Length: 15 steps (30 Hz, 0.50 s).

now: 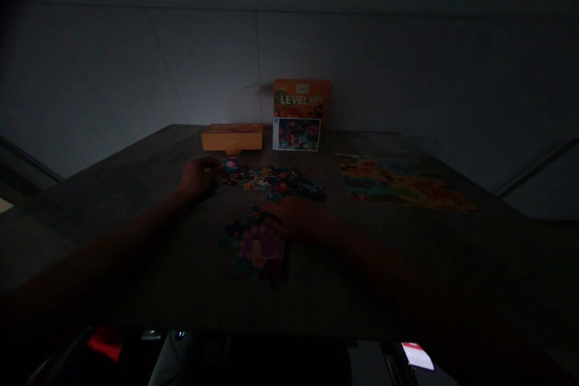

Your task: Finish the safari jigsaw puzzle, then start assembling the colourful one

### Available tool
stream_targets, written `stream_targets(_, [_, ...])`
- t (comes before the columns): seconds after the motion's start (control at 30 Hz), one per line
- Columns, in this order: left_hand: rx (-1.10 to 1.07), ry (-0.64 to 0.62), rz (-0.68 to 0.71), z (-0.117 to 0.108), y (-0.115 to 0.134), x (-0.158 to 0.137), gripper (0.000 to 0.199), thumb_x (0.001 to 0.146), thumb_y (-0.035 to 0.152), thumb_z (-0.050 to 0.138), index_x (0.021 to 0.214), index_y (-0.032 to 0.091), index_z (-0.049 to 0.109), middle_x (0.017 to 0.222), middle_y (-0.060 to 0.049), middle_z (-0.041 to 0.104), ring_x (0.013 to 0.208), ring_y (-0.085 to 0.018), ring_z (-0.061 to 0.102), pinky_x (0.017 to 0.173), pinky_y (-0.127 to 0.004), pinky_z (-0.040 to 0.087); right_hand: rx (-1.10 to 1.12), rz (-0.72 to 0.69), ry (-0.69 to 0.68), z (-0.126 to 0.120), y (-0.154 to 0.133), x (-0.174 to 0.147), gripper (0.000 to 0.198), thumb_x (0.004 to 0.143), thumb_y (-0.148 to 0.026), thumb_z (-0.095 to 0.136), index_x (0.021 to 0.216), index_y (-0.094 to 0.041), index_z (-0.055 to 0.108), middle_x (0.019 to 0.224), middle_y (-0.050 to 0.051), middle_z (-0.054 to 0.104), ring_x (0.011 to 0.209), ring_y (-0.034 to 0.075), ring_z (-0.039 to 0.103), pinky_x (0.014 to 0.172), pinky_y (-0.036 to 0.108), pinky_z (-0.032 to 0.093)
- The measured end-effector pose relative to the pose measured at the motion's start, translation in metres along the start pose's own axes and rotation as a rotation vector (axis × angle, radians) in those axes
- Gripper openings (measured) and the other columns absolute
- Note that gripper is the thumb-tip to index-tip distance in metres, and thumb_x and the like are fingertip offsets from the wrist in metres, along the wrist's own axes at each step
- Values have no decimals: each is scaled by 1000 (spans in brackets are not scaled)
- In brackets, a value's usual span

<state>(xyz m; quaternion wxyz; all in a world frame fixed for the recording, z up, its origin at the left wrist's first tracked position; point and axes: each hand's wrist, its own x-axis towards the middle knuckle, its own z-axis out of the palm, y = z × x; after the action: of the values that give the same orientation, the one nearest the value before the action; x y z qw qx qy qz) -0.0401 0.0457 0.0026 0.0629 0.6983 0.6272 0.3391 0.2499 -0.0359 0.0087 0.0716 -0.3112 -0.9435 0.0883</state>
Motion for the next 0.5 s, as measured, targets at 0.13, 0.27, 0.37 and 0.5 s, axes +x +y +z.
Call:
stream_targets(0.13, [2, 3, -1, -1, 0, 0, 24, 85, 28, 55, 96, 17, 72, 100, -8, 74, 93, -24, 67, 86, -32, 49, -33, -16, 27, 1, 1, 0, 31, 96, -31, 44, 116, -17, 63, 96, 10, 70, 82, 19, 63, 71, 27, 39])
stream_targets(0.27, [104, -30, -79, -2, 1, 0, 28, 88, 33, 54, 100, 17, 73, 103, -11, 73, 97, -27, 67, 89, -37, 49, -84, 10, 78, -7, 8, -3, 29, 95, -28, 45, 108, -17, 68, 95, 8, 72, 82, 18, 63, 71, 27, 39])
stream_targets(0.37, [232, -87, -189, -2, 1, 0, 32, 89, 38, 55, 103, 15, 73, 104, -15, 72, 100, -32, 66, 94, -44, 46, -196, 137, 92, -20, 21, -8, 29, 93, -27, 45, 99, -17, 71, 85, 8, 72, 73, 19, 63, 65, 28, 36])
stream_targets(0.5, [312, 2, -132, -4, 4, -1, 42, 88, 42, 57, 113, 10, 69, 115, -22, 67, 113, -36, 58, 100, -51, 40, -300, 342, 126, -40, 44, -20, 27, 90, -33, 51, 98, -19, 72, 81, 9, 72, 69, 20, 62, 61, 29, 33])
